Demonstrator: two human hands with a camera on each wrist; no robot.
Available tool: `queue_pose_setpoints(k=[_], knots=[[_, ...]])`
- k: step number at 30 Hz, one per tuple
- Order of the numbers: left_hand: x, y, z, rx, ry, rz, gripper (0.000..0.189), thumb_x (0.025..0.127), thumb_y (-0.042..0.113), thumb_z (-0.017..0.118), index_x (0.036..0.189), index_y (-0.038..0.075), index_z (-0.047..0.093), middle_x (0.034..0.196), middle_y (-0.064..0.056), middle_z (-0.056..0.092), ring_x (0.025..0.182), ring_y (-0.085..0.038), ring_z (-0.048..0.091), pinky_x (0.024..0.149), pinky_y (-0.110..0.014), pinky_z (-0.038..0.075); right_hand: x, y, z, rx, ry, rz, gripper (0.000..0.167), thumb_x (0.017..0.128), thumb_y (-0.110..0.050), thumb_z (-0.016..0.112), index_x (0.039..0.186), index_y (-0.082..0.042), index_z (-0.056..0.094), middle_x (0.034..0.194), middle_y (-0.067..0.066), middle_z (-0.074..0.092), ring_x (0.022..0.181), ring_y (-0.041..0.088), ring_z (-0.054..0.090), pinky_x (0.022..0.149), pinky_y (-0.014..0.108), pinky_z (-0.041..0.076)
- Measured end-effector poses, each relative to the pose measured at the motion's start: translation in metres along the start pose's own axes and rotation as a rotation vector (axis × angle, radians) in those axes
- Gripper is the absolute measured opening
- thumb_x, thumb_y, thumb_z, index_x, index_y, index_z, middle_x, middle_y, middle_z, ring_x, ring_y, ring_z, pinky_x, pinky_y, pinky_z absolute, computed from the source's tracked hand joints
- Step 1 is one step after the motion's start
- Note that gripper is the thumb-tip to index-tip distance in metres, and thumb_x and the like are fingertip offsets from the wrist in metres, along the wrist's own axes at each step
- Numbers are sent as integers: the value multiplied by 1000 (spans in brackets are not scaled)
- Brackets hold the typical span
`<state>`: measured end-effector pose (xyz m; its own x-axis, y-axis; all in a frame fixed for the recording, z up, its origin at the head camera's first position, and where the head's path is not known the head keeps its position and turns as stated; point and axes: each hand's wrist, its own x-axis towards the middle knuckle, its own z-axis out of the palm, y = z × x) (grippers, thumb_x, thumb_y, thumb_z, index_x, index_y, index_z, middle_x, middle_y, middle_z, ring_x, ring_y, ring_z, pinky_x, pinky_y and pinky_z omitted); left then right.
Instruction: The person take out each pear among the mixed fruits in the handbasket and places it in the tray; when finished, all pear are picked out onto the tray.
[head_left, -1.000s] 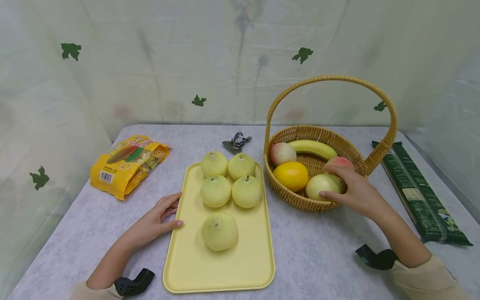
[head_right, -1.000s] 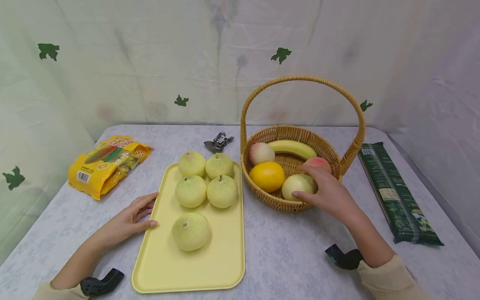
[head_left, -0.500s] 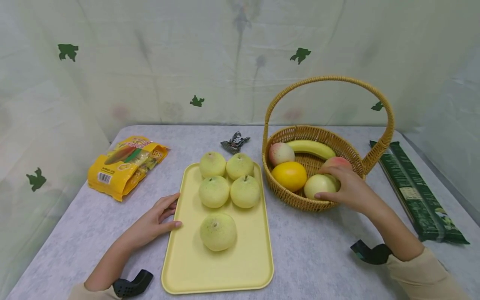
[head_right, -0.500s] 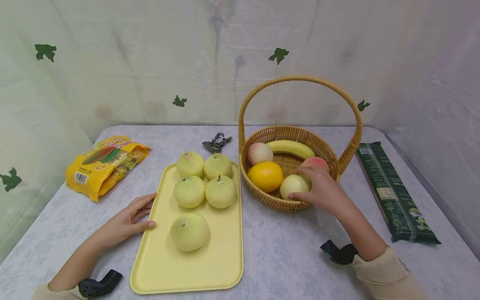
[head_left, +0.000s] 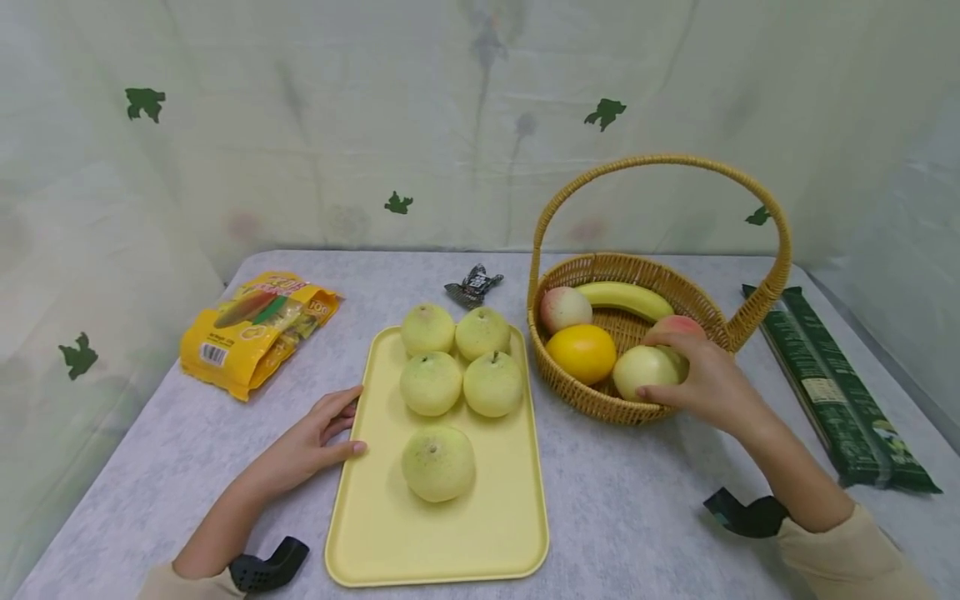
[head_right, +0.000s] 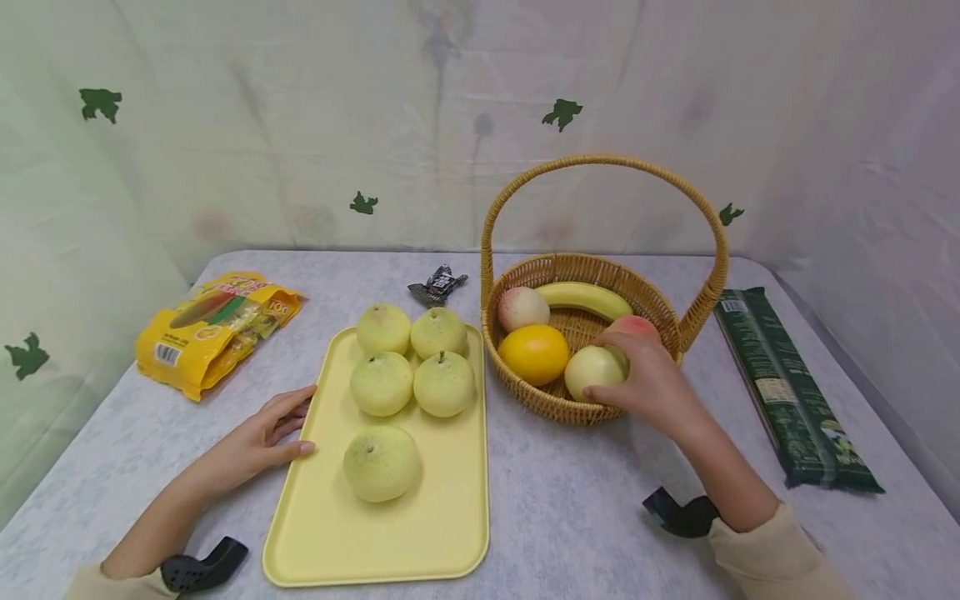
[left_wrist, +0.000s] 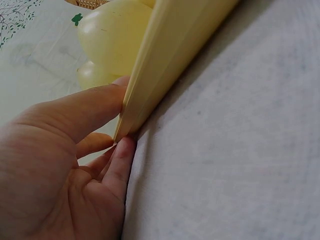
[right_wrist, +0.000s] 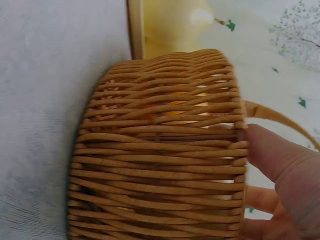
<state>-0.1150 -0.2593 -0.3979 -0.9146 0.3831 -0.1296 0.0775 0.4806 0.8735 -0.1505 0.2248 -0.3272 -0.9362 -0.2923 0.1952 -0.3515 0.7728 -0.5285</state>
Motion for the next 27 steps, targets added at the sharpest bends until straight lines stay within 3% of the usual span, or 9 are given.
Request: queue_pose_setpoints(k=[3, 8, 14, 19, 27], knots=[[0, 1, -1, 2, 2, -1, 78, 83, 27, 65, 143, 7, 19, 138, -14, 22, 120, -27, 33, 98, -27, 32, -3, -9, -9, 12, 63, -20, 57, 68, -28, 79, 114, -5, 55, 116, 15, 52, 95, 30, 47, 70, 46, 44], [0, 0, -1, -15, 2, 11, 78, 83, 24, 65, 142, 5, 18, 138, -15, 21, 121, -28, 31, 92, -9, 31, -8, -32, -21, 62, 141, -68, 60, 68, -20, 79, 120, -7, 52, 125, 15, 46, 101, 33, 47, 69, 52, 47], [0, -1, -1, -28, 2, 23, 79, 83, 23, 66, 142, 4, 18, 138, -15, 21, 119, -28, 31, 90, -6, 30, -12, -65, -17, 93, 186, -250, 63, 62, -10, 83, 118, -13, 54, 123, 2, 49, 104, 19, 46, 71, 38, 50], [0, -1, -1, -27, 3, 29, 78, 83, 23, 66, 142, 4, 18, 137, -15, 22, 118, -27, 31, 90, -6, 31, -18, -85, 15, 147, 72, -383, 63, 62, -15, 82, 119, -15, 55, 123, -1, 50, 111, 17, 42, 86, 34, 42], [0, -2, 0, -31, -2, 39, 78, 83, 23, 66, 142, 4, 18, 137, -14, 22, 117, -25, 32, 91, -7, 30, -22, -95, 65, 192, -123, -371, 57, 66, -24, 78, 118, -18, 56, 126, 3, 47, 115, 18, 38, 94, 43, 36]])
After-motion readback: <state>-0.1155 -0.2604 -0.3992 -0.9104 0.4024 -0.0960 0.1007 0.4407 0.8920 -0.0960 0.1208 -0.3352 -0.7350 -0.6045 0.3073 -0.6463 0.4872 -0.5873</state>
